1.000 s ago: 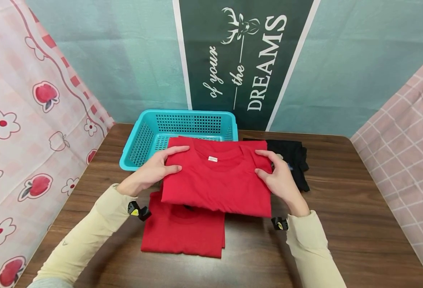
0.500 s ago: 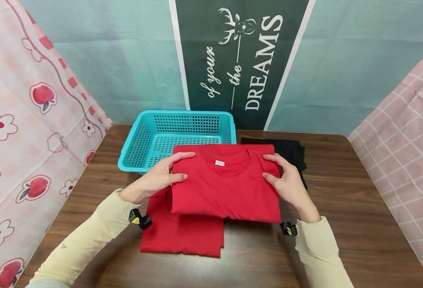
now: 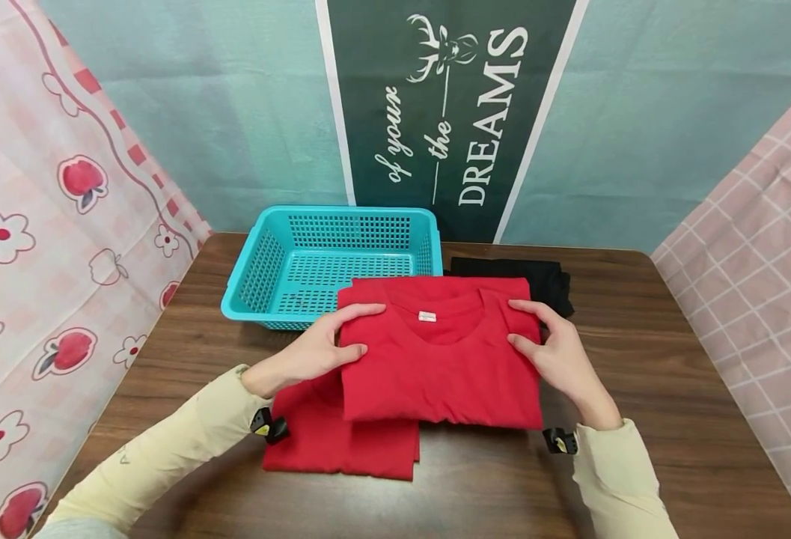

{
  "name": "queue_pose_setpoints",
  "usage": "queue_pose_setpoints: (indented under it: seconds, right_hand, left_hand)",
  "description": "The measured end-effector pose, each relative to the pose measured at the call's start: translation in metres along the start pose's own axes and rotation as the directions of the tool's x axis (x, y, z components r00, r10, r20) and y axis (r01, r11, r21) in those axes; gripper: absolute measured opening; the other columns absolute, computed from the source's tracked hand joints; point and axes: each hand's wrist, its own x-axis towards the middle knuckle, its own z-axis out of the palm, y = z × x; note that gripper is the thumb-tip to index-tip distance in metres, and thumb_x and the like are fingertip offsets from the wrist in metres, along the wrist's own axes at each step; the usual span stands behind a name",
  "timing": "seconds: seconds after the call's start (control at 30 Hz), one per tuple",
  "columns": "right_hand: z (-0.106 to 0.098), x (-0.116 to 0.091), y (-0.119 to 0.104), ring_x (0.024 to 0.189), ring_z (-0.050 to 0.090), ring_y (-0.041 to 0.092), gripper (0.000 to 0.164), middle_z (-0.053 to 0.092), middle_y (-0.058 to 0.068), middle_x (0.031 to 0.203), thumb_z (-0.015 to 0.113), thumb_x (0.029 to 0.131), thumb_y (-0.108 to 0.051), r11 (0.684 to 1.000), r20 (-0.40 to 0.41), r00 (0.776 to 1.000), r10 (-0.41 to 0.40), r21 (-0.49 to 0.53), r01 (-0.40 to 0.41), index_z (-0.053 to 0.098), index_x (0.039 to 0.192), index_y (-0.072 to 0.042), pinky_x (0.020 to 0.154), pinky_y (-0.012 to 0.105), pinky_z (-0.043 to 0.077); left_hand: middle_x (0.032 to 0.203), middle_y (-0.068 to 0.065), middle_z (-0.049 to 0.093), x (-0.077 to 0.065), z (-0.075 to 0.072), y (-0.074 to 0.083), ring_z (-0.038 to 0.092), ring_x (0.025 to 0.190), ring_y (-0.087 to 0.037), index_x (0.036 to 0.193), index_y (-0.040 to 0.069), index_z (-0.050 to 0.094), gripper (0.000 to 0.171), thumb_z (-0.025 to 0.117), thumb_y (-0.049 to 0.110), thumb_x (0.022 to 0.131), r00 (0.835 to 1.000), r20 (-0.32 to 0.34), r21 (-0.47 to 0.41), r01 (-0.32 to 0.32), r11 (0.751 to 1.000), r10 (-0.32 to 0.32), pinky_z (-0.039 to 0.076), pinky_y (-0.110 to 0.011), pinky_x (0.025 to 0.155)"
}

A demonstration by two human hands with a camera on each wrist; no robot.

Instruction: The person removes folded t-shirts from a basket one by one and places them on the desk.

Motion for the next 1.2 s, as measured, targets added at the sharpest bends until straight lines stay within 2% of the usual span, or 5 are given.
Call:
queue_pose_setpoints:
  seconds: [0.27, 0.5, 0.73, 1.03, 1.2]
  right_hand:
    - [-0.009, -0.017, 0.011, 0.079, 0.06, 0.001, 0.051, 0.053, -0.001, 0.116, 0.067, 0.089, -0.008, 0.999, 0.011, 0.999, 0.036, -0.02, -0.036, 0.051, 0.137, -0.009, 0.063, 0.019, 0.054]
    - [-0.018, -0.031, 0.022, 0.076, 0.059, 0.002, 0.05, 0.05, -0.019, 0.112, 0.068, 0.088, -0.009, 0.996, 0.001, 0.999, 0.037, -0.077, -0.036, 0.053, 0.135, -0.009, 0.062, 0.018, 0.052]
    - [-0.026, -0.04, 0.032, 0.071, 0.06, 0.005, 0.05, 0.049, -0.023, 0.112, 0.07, 0.086, -0.008, 0.996, -0.006, 0.999, 0.038, -0.077, -0.038, 0.053, 0.134, -0.008, 0.059, 0.017, 0.05]
    - [-0.037, -0.053, 0.043, 0.064, 0.058, 0.009, 0.051, 0.056, -0.02, 0.1, 0.07, 0.087, -0.008, 0.992, 0.032, 0.996, 0.088, -0.088, -0.085, 0.052, 0.134, -0.007, 0.056, 0.02, 0.047]
    - [-0.041, -0.061, 0.049, 0.063, 0.055, 0.009, 0.051, 0.056, -0.019, 0.099, 0.071, 0.085, -0.007, 0.991, 0.042, 0.995, 0.087, -0.106, -0.082, 0.054, 0.133, -0.007, 0.054, 0.021, 0.043]
  left_hand:
    - [0.131, 0.003, 0.055, -0.001, 0.017, -0.001, 0.056, 0.112, -0.014, 0.147, 0.028, 0.037, 0.064, 0.059, 0.007, 0.091, 0.997, 0.08, 0.11, -0.019, 0.994, 0.01, 0.054, -0.028, 0.088]
    - [0.14, 0.004, 0.045, -0.003, 0.039, -0.008, 0.046, 0.121, -0.013, 0.149, 0.035, 0.031, 0.069, 0.06, 0.012, 0.091, 0.996, 0.091, 0.229, -0.006, 0.973, -0.016, 0.052, -0.023, 0.085]
    - [0.145, 0.002, 0.041, -0.004, 0.054, -0.009, 0.042, 0.126, -0.013, 0.153, 0.029, 0.024, 0.072, 0.057, 0.013, 0.091, 0.988, 0.137, 0.351, -0.116, 0.929, 0.071, 0.048, -0.024, 0.094]
    - [0.146, 0.0, 0.04, -0.003, 0.069, -0.008, 0.042, 0.12, -0.01, 0.154, 0.027, 0.023, 0.072, 0.056, 0.013, 0.092, 0.974, 0.205, 0.376, -0.166, 0.912, 0.093, 0.047, -0.02, 0.091]
    - [0.145, -0.001, 0.04, -0.002, 0.081, -0.011, 0.048, 0.098, 0.0, 0.154, 0.023, 0.023, 0.071, 0.056, 0.012, 0.092, 0.965, 0.244, 0.374, -0.183, 0.909, 0.094, 0.047, -0.016, 0.083]
